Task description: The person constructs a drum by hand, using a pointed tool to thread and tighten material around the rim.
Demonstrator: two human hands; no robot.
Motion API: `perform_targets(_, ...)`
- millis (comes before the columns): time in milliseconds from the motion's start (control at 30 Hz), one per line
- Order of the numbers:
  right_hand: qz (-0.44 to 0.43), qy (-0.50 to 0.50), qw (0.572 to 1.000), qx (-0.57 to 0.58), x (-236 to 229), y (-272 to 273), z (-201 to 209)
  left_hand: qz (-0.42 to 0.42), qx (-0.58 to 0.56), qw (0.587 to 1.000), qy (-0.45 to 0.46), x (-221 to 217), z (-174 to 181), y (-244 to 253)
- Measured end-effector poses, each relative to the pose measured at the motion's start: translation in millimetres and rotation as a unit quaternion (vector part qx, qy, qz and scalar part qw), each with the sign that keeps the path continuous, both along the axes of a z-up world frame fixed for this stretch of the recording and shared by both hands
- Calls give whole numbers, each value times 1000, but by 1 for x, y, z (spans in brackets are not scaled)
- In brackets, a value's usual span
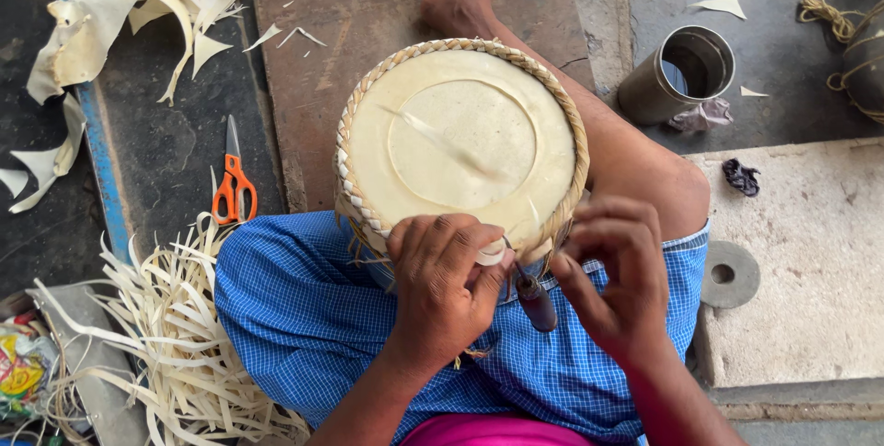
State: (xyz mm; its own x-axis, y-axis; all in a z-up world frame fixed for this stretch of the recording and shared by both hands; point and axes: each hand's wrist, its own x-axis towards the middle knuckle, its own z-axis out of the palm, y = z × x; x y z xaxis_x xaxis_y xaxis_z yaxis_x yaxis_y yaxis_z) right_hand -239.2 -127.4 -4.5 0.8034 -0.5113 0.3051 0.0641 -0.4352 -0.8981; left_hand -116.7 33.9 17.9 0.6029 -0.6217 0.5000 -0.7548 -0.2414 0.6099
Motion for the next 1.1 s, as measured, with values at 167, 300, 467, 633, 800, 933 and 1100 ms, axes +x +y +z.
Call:
perform_targets(167,121,136,980,-75,-13,17,-33,23,7,1000,11,22,7,5)
perform_targets(300,327,123,869,351,10,9,-41,11,27,999,14,47,16,6)
perform_targets(467,389,62,698,598,49,15,-27,-2,54,997,46,91,19,5)
perform_targets(633,102,95,980,-141,32,23,-42,24,95,995,28,104,-1,3)
perform_targets(800,223,226,930,184,-65,13,-105,45,54,997,13,150,1,23)
perform_targets(933,64,203,924,316,-85,12,-104,15,47,998,24,145,-5,32)
perform_targets(1100,27,120,990,-63,14,11,-6,3,41,999,-4,80,2,23)
